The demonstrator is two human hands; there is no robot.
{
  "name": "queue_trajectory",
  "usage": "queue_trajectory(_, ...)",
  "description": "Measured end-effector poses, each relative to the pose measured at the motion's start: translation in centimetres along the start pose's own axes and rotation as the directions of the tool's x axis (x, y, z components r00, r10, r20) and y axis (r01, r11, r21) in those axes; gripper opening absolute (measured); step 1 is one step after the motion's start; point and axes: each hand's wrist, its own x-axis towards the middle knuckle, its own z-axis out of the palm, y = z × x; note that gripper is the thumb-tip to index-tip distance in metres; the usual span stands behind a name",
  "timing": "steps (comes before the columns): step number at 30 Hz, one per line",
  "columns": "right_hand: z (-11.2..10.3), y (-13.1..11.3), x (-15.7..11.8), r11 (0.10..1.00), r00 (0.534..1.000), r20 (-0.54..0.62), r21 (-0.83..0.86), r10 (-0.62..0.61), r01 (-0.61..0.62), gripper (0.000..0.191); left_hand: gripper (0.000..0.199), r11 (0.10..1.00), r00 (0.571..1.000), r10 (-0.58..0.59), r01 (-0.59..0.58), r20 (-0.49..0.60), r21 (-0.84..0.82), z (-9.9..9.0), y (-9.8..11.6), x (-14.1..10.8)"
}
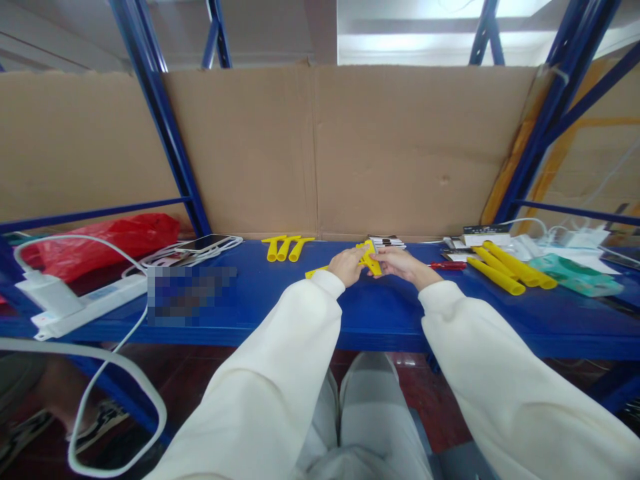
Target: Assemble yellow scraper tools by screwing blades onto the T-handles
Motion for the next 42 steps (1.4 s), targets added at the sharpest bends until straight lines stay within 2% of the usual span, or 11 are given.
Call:
queue_trajectory(5, 0.3, 0.1, 0.0, 0.999, 1.0, 0.0, -0.033, 0.003, -0.003, 0.023, 0.062, 0.994, 0.987, -0.082, 0.072, 0.138, 0.076, 0.1, 0.0, -0.3)
queue_trajectory(8, 0.4, 0.1, -0.1, 0.999, 1.0, 0.003, -0.043, 0.017, -0.017, 0.023, 0.061, 0.99, 0.982, -0.093, 0.074, 0.165, 0.116, 0.3, -0.1, -0.2)
queue_trajectory(20, 0.5, -0.3, -0.3, 1.0, 1.0, -0.009, 0.001, 0.021, -0.021, 0.016, 0.057, 0.991, 0.99, -0.047, 0.029, 0.135, 0.132, -0.3, -0.1, -0.3)
queue_trajectory(28, 0.4, -0.5, -0.3, 1.0, 1.0, -0.007, -0.001, -0.003, 0.003, 0.018, 0.054, 0.992, 0.988, -0.12, 0.117, 0.1, 0.036, -0.6, -0.2, -0.2)
queue_trajectory(32, -0.3, -0.6, 0.1, 0.998, 0.993, -0.108, 0.036, -0.051, 0.055, 0.017, 0.055, 0.987, 0.987, -0.151, 0.154, 0.054, -0.054, -0.7, -0.6, -0.1)
queue_trajectory(35, -2.2, -0.4, 0.8, 0.989, 0.951, -0.295, 0.081, -0.095, 0.124, 0.012, 0.053, 0.973, 0.982, -0.189, 0.189, 0.014, -0.131, -0.8, -1.0, 0.0)
queue_trajectory(37, -3.9, 0.0, 1.4, 0.985, 0.878, -0.464, 0.057, -0.117, 0.161, 0.011, 0.052, 0.961, 0.978, -0.209, 0.203, -0.013, -0.185, -1.0, -1.3, 0.1)
queue_trajectory(38, -4.7, 0.2, 1.6, 0.99, 0.832, -0.543, 0.002, -0.119, 0.143, 0.011, 0.052, 0.954, 0.976, -0.218, 0.207, -0.025, -0.215, -1.0, -1.5, 0.1)
queue_trajectory(40, -6.3, 0.7, 1.9, 0.972, 0.73, -0.654, -0.229, -0.198, 0.059, 0.013, 0.051, 0.94, 0.973, -0.226, 0.204, -0.05, -0.274, -1.1, -1.8, 0.2)
queue_trajectory(41, -6.9, 1.0, 2.0, 0.926, 0.704, -0.662, -0.377, -0.259, -0.014, 0.014, 0.051, 0.932, 0.972, -0.228, 0.199, -0.064, -0.302, -1.1, -1.9, 0.3)
queue_trajectory(42, -7.4, 1.2, 2.1, 0.858, 0.699, -0.647, -0.506, -0.307, -0.092, 0.014, 0.051, 0.925, 0.97, -0.229, 0.193, -0.076, -0.328, -1.1, -2.0, 0.3)
